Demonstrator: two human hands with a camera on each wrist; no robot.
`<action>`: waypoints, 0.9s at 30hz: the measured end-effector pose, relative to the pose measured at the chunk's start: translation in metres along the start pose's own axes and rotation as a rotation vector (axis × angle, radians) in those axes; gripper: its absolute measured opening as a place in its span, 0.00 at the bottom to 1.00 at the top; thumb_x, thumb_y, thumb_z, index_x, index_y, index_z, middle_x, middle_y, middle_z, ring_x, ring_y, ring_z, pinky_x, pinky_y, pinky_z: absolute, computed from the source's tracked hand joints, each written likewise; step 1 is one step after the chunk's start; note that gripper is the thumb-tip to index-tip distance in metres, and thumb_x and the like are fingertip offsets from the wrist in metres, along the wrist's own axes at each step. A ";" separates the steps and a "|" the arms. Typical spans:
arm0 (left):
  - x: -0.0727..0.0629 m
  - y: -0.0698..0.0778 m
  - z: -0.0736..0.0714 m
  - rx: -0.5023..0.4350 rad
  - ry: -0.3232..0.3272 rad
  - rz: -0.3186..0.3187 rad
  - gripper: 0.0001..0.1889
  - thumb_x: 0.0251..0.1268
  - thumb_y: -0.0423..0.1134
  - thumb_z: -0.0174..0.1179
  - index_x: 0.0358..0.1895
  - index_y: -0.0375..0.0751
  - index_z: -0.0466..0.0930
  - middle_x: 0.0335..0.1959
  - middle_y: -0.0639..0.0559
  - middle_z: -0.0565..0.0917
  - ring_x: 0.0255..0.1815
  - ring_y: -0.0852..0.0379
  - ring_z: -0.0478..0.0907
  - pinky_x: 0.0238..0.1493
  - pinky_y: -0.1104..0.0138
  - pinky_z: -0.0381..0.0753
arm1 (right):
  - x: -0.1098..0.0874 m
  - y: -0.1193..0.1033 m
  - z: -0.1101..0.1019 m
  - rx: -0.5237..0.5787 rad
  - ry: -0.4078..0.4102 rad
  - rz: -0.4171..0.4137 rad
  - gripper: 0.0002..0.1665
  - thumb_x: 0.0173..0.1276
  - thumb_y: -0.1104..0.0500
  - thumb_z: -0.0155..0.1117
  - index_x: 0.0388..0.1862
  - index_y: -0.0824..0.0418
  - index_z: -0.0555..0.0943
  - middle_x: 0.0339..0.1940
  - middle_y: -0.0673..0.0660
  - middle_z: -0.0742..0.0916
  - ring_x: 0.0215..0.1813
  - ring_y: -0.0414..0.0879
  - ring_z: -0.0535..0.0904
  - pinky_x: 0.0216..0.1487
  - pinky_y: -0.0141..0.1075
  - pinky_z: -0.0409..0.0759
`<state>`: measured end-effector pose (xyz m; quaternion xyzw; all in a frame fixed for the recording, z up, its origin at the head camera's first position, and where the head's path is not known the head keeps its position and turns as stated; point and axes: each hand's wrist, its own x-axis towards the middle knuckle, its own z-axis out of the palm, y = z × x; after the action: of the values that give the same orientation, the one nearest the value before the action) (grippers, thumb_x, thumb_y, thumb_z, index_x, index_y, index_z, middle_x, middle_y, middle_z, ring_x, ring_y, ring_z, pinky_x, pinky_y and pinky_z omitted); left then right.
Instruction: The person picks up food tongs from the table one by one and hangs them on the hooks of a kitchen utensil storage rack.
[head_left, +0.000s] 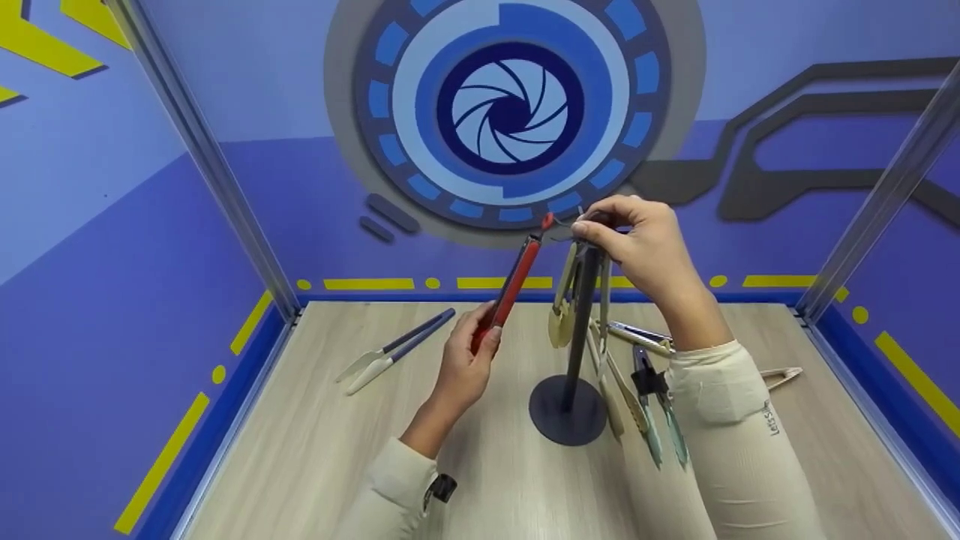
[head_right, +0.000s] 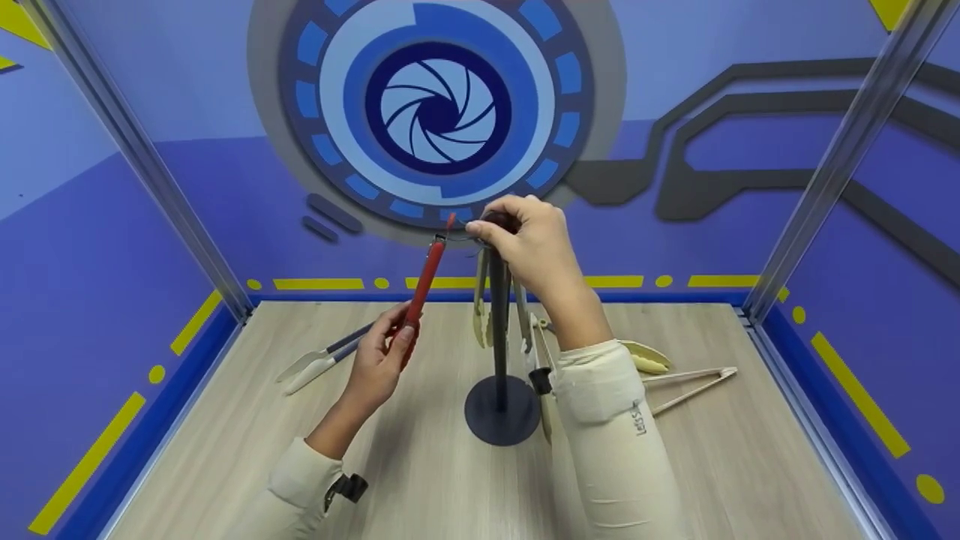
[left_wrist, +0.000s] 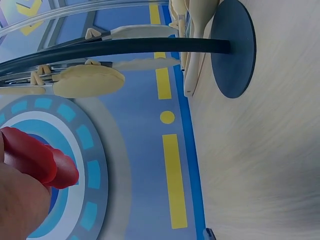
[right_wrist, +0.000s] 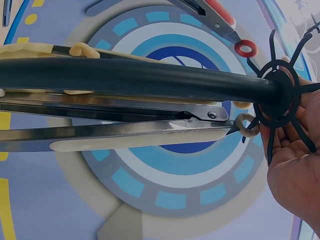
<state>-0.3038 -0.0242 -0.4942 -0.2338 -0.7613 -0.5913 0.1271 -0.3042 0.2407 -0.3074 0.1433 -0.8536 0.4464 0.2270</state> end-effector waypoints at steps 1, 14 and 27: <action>0.000 0.000 0.000 0.000 -0.002 0.001 0.24 0.85 0.43 0.55 0.77 0.44 0.71 0.54 0.45 0.80 0.50 0.55 0.76 0.50 0.67 0.81 | 0.000 0.000 0.000 0.000 -0.001 0.000 0.14 0.73 0.47 0.74 0.46 0.56 0.91 0.42 0.53 0.88 0.42 0.43 0.83 0.39 0.25 0.82; 0.001 0.005 0.000 -0.006 -0.019 -0.006 0.24 0.85 0.43 0.55 0.78 0.45 0.72 0.53 0.44 0.79 0.50 0.54 0.76 0.49 0.69 0.80 | 0.000 0.000 0.001 0.010 0.000 0.005 0.13 0.73 0.48 0.75 0.46 0.56 0.91 0.42 0.51 0.89 0.42 0.42 0.83 0.40 0.25 0.82; 0.001 0.002 0.004 -0.017 -0.049 0.021 0.23 0.85 0.43 0.56 0.77 0.45 0.73 0.49 0.45 0.79 0.45 0.56 0.75 0.43 0.70 0.77 | -0.001 0.000 0.000 0.006 -0.001 0.015 0.14 0.73 0.47 0.74 0.46 0.55 0.91 0.42 0.52 0.89 0.43 0.43 0.83 0.41 0.25 0.82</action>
<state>-0.3033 -0.0196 -0.4925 -0.2573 -0.7565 -0.5906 0.1125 -0.3035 0.2406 -0.3076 0.1375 -0.8535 0.4506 0.2229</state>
